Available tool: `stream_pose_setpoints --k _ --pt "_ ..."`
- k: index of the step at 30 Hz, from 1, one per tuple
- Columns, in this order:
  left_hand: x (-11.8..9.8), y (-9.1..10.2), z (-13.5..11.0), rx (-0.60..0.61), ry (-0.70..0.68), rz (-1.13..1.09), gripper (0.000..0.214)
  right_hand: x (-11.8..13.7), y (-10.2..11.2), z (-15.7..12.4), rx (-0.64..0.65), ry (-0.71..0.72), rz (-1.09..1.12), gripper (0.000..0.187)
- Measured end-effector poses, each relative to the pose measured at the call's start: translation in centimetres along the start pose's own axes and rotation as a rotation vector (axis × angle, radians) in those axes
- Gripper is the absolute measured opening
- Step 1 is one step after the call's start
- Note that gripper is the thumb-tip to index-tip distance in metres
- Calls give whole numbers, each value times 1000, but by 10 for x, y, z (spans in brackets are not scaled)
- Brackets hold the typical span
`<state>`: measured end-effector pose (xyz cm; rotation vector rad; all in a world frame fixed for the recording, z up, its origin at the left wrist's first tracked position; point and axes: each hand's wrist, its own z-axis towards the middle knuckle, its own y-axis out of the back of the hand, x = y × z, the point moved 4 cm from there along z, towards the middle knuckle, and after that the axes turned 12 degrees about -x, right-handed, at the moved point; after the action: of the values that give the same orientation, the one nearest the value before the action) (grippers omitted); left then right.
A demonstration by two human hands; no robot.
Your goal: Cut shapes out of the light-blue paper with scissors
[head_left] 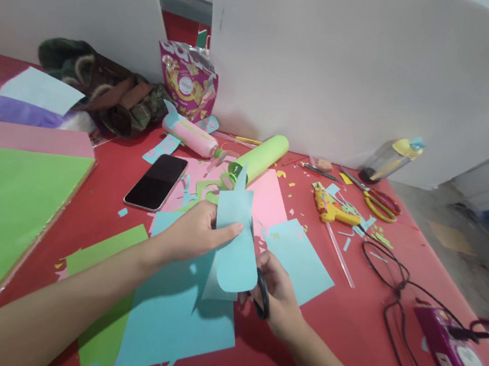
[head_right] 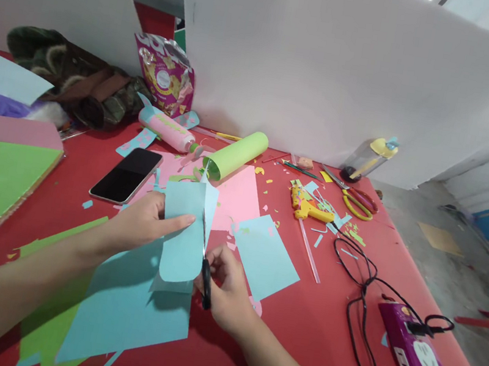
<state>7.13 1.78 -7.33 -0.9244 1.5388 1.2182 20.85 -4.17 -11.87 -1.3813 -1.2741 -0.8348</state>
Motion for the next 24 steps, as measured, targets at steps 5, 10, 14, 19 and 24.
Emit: stream_pose_setpoints --k 5,10,14,19,24 --pt "-1 0 0 -12 -2 11 24 3 0 0 -28 -3 -27 23" --pt "-1 0 0 -21 -5 -1 24 2 0 1 -44 10 -29 23" --pt "0 1 1 -24 8 -27 24 1 0 1 -34 21 0 24" --pt "0 -1 0 4 62 -106 20 2 -2 1 -4 9 60 28" --pt "2 -3 -1 63 105 -168 18 4 -3 2 14 31 114 28"
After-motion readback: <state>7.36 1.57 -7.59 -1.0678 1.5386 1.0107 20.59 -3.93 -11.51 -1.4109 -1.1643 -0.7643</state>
